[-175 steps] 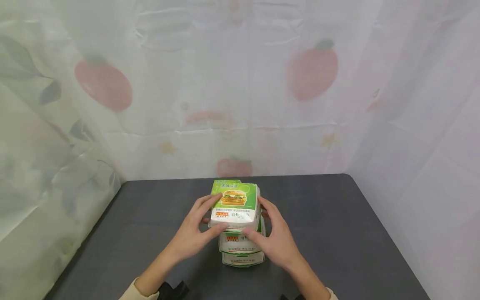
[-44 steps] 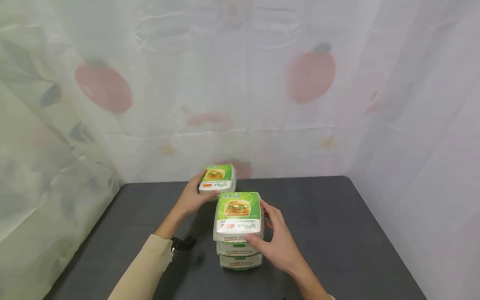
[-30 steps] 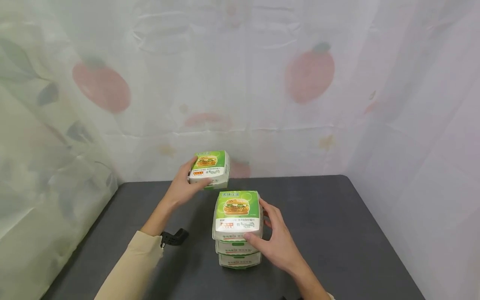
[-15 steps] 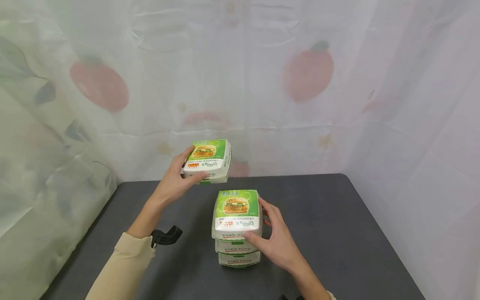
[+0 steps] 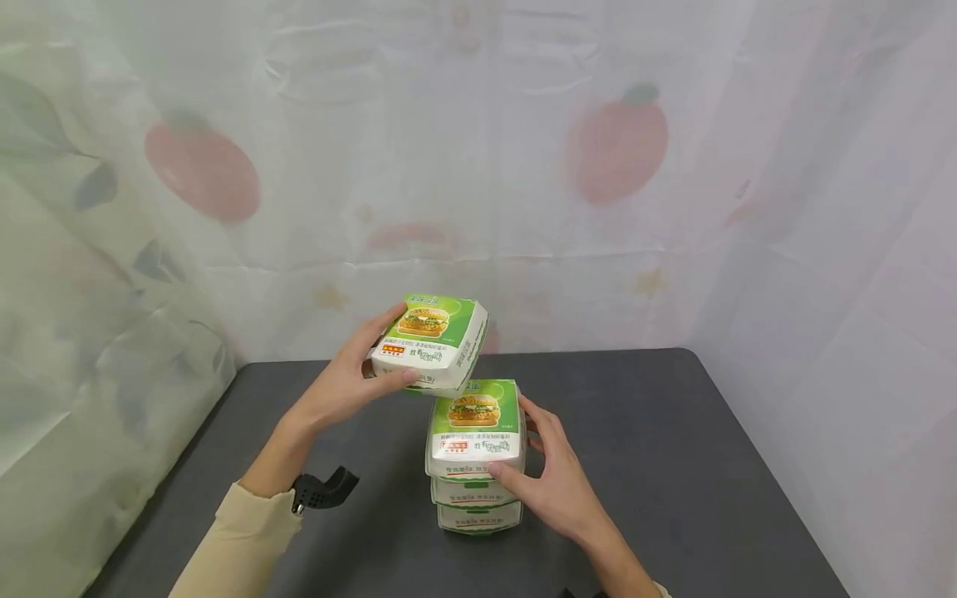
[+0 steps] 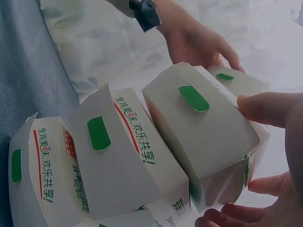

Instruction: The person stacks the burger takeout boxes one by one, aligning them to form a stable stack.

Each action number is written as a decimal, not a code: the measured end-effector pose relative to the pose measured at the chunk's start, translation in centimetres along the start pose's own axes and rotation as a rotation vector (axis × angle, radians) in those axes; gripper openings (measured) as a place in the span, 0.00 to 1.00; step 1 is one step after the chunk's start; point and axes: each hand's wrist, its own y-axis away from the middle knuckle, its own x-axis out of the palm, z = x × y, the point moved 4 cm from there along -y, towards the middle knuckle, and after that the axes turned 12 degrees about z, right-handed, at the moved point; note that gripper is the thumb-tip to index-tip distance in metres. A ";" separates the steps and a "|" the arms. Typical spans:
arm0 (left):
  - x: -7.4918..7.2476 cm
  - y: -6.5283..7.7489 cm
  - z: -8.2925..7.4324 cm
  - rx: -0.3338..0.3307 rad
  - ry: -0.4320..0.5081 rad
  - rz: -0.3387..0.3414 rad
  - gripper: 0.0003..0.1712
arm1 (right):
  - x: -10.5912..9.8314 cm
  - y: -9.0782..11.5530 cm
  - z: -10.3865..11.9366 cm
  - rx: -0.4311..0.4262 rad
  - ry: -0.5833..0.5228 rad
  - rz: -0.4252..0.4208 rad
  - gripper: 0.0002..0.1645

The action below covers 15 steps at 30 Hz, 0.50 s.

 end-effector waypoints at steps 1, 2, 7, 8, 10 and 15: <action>0.1 0.1 0.0 0.009 0.006 0.014 0.52 | 0.0 0.0 0.0 0.000 -0.001 0.000 0.49; 0.3 0.3 0.0 0.016 0.016 0.026 0.51 | 0.0 0.0 0.0 0.002 -0.002 -0.001 0.49; 1.3 1.0 0.1 0.030 0.077 0.066 0.51 | 0.0 0.1 0.0 0.009 -0.004 0.000 0.50; 1.5 1.2 0.2 0.030 0.081 0.069 0.51 | 0.1 0.1 0.0 0.010 -0.003 0.000 0.50; 1.9 1.5 0.3 0.032 0.081 0.069 0.51 | 0.1 0.1 0.0 0.012 0.003 0.000 0.50; 2.5 1.9 0.7 0.046 0.067 0.050 0.50 | 0.2 0.0 0.2 0.002 0.022 0.005 0.50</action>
